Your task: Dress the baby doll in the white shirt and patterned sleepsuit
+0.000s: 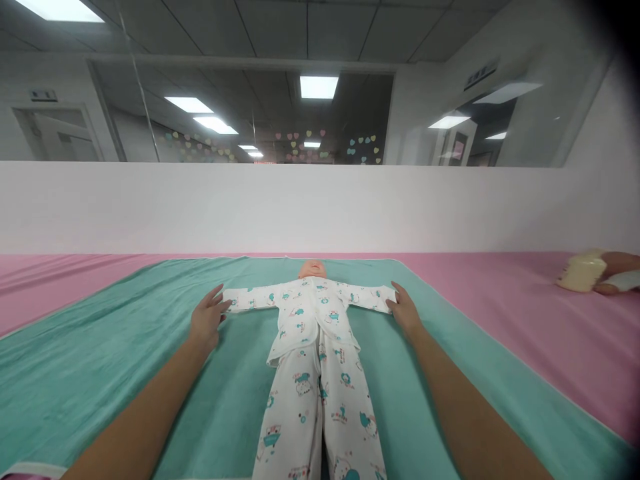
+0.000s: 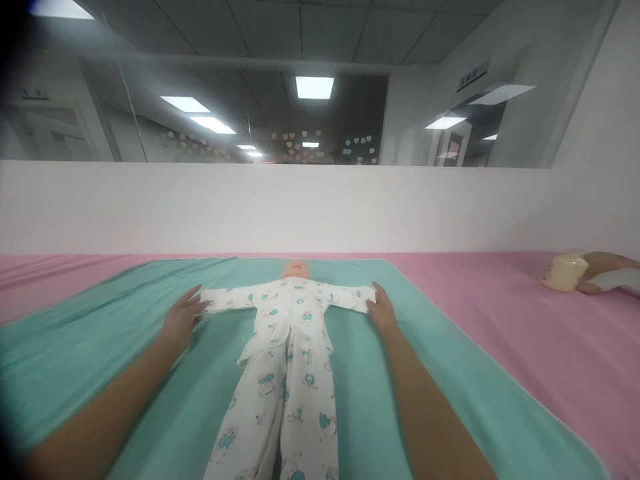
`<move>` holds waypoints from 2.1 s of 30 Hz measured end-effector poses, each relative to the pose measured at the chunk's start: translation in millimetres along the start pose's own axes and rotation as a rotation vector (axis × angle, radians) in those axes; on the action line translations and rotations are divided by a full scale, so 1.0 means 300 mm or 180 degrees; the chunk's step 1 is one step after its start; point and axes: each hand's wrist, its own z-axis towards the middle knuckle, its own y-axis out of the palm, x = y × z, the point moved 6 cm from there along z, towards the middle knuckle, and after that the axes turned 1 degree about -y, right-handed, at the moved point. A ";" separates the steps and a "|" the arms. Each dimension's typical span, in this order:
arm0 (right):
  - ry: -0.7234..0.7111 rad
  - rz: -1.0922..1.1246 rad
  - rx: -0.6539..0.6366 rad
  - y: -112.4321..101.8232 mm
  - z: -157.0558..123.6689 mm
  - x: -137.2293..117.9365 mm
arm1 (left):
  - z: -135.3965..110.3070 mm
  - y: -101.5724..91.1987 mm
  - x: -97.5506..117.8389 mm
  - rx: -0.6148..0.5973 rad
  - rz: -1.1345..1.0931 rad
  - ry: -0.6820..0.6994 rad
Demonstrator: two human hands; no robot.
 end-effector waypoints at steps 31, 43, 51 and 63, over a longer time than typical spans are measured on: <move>-0.0209 -0.1707 0.0301 -0.050 0.091 0.058 | 0.074 0.027 -0.030 -0.0038 0.3231 0.0973; -0.1773 -0.1795 -0.0761 0.327 -0.144 -0.253 | -0.122 0.336 -0.035 -0.1391 0.3270 0.2257; -0.1144 -0.2475 -0.0900 0.270 -0.078 -0.101 | -0.065 0.272 -0.049 -0.1439 0.3261 0.1653; -0.1101 -0.2221 -0.0625 0.087 -0.164 -0.134 | -0.093 0.168 -0.010 -0.0733 0.3514 0.1747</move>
